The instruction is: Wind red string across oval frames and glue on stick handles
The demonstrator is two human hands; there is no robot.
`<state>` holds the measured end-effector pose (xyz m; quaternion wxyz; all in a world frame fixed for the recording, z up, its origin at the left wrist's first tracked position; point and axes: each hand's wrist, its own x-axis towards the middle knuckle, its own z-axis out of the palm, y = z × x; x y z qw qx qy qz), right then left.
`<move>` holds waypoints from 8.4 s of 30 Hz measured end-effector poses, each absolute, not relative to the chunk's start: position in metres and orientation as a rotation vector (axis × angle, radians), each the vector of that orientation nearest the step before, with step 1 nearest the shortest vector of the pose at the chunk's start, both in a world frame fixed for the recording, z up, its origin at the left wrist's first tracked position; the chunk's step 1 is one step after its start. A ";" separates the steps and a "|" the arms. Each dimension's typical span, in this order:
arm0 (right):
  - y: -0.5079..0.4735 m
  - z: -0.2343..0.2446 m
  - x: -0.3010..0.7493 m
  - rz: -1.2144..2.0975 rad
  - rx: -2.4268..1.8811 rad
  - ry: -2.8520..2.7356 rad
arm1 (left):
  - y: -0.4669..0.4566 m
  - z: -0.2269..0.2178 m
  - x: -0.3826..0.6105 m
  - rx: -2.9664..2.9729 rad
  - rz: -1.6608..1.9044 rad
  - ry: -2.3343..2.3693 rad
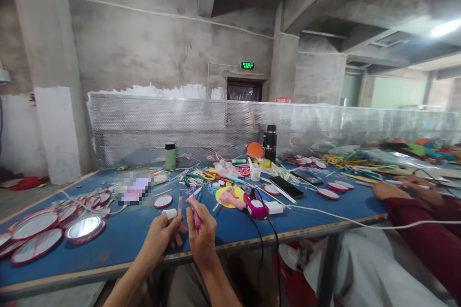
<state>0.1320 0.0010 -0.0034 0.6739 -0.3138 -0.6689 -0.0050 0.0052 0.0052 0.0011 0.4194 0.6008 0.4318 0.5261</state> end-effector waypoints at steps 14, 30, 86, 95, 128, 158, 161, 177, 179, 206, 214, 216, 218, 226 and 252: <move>0.006 0.006 0.137 0.470 -0.709 -1.329 | 0.009 -0.003 0.003 1.500 1.324 1.010; 0.000 0.010 0.136 0.369 -0.700 -1.489 | 0.006 -0.003 0.000 1.500 1.328 0.942; -0.002 0.008 0.136 0.180 -0.691 -1.623 | 0.001 -0.003 0.002 1.621 1.379 1.043; -0.001 0.006 0.136 0.134 -0.689 -1.632 | 0.002 -0.004 0.000 1.647 1.371 1.047; -0.003 0.009 0.135 0.077 -0.678 -1.624 | 0.003 -0.003 0.002 1.623 1.367 1.043; -0.003 0.008 0.137 0.158 -0.701 -1.560 | 0.003 -0.003 0.001 1.506 1.338 0.960; -0.002 0.007 0.137 0.167 -0.690 -1.560 | 0.003 -0.003 0.001 1.512 1.339 0.963; -0.003 0.010 0.135 0.134 -0.676 -1.633 | 0.002 -0.004 0.001 1.608 1.359 0.992; -0.004 0.010 0.135 0.136 -0.682 -1.632 | 0.001 -0.004 0.001 1.604 1.356 0.995; -0.004 0.009 0.135 0.134 -0.659 -1.661 | 0.000 -0.003 0.002 1.625 1.368 1.024; -0.004 0.011 0.135 0.116 -0.639 -1.670 | 0.002 -0.004 0.002 1.624 1.383 1.025; -0.004 0.010 0.135 0.131 -0.641 -1.635 | 0.003 -0.004 0.002 1.615 1.380 1.021; -0.004 0.010 0.135 0.154 -0.651 -1.612 | 0.004 -0.004 0.002 1.615 1.382 1.026; -0.004 0.010 0.135 0.152 -0.658 -1.675 | -0.001 -0.002 0.003 1.632 1.389 1.057; 0.004 0.009 0.141 0.532 -0.608 -1.196 | 0.003 -0.008 0.002 1.563 1.383 1.045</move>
